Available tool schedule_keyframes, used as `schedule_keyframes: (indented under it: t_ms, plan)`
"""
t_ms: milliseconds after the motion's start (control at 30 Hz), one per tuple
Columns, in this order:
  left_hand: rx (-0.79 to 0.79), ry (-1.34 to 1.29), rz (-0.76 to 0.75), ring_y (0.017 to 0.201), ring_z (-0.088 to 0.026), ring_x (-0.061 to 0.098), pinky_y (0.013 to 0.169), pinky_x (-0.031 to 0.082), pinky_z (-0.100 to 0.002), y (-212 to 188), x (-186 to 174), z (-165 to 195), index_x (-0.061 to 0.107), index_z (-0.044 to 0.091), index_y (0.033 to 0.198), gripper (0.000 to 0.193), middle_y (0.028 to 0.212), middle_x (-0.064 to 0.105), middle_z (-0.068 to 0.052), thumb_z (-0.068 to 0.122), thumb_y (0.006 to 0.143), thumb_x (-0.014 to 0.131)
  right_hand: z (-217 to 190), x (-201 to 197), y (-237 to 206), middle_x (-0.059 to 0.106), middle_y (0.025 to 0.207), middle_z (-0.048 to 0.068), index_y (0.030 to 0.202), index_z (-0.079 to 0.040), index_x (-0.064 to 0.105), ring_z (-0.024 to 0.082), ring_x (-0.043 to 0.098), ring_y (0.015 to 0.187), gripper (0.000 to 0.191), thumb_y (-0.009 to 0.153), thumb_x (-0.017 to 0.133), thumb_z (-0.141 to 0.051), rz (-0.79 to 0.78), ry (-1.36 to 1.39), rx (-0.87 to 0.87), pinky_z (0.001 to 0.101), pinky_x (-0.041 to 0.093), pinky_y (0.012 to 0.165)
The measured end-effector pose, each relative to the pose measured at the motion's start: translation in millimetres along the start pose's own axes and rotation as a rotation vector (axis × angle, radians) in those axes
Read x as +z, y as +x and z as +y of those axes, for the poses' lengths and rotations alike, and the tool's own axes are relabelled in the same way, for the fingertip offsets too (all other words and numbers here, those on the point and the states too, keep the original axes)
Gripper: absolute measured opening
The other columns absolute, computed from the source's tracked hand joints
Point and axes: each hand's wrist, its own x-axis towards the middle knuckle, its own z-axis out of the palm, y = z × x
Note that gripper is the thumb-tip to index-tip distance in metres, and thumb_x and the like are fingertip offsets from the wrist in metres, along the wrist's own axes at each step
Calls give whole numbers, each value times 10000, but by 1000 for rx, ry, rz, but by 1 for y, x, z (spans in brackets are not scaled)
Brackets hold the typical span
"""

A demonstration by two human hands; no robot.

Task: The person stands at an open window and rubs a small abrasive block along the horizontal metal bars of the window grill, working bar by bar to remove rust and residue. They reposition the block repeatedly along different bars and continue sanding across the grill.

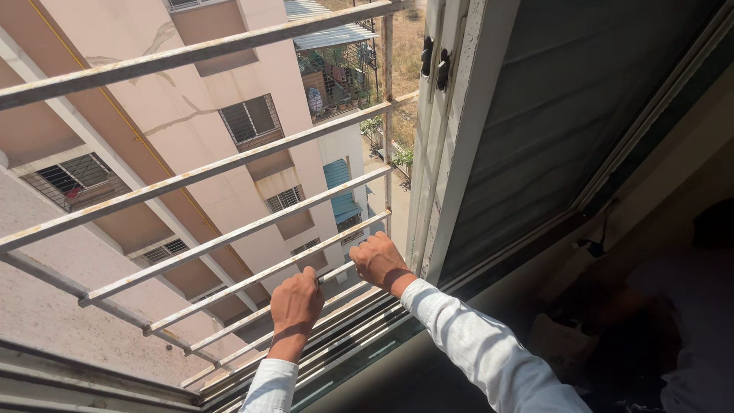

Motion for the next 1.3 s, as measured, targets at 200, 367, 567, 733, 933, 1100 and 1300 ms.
schedule_keyframes:
  t_ms: [200, 367, 567, 733, 933, 1100, 1300]
  plan:
    - [66, 132, 136, 619, -264, 639, 576, 510, -412, -31, -15, -44, 528, 121, 739, 170, 648, 599, -70, 156, 804, 680, -2, 0, -4, 616, 612, 71, 650, -145, 584, 249, 596, 635, 172, 747, 720, -106, -11, -21, -2, 373, 438, 691]
    - [76, 155, 140, 681, -244, 615, 642, 488, -395, -47, -27, -65, 545, 132, 758, 166, 703, 573, -52, 178, 779, 704, -10, 0, 0, 619, 602, 72, 638, -142, 589, 247, 599, 625, 171, 730, 732, -121, -66, -16, 23, 373, 440, 691]
    - [175, 36, 248, 673, -243, 599, 626, 476, -390, -59, -27, -73, 645, 88, 926, 222, 778, 564, -70, 176, 754, 755, -22, -5, 2, 647, 620, 57, 655, -159, 627, 239, 618, 654, 136, 730, 738, -139, -101, -53, 64, 371, 447, 718]
    - [215, -12, 226, 748, -215, 623, 695, 487, -373, -71, -26, -81, 670, 106, 944, 171, 813, 593, -34, 190, 822, 754, -32, -13, 1, 684, 665, 50, 692, -175, 677, 237, 638, 712, 98, 769, 739, -171, -144, -60, 107, 372, 453, 774]
    - [180, -15, 290, 792, -212, 626, 736, 479, -376, -88, -21, -86, 691, 109, 1040, 222, 851, 616, -22, 315, 958, 705, -46, -25, 8, 711, 711, 61, 741, -169, 714, 246, 644, 773, 73, 797, 746, -202, -306, -56, 184, 371, 447, 835]
    - [149, 53, 261, 782, -230, 600, 744, 455, -393, -93, -12, -83, 688, 101, 1062, 327, 834, 595, -41, 417, 992, 639, -52, -30, 9, 712, 719, 48, 732, -176, 715, 240, 639, 813, 51, 769, 750, -170, -259, -26, 248, 361, 442, 858]
    - [82, 91, 188, 762, -233, 583, 739, 423, -394, -90, -2, -79, 639, 115, 930, 351, 807, 576, -36, 445, 1047, 618, -47, -33, 6, 709, 717, 47, 737, -174, 714, 247, 637, 813, 60, 730, 772, -180, -178, 28, 250, 373, 433, 848]
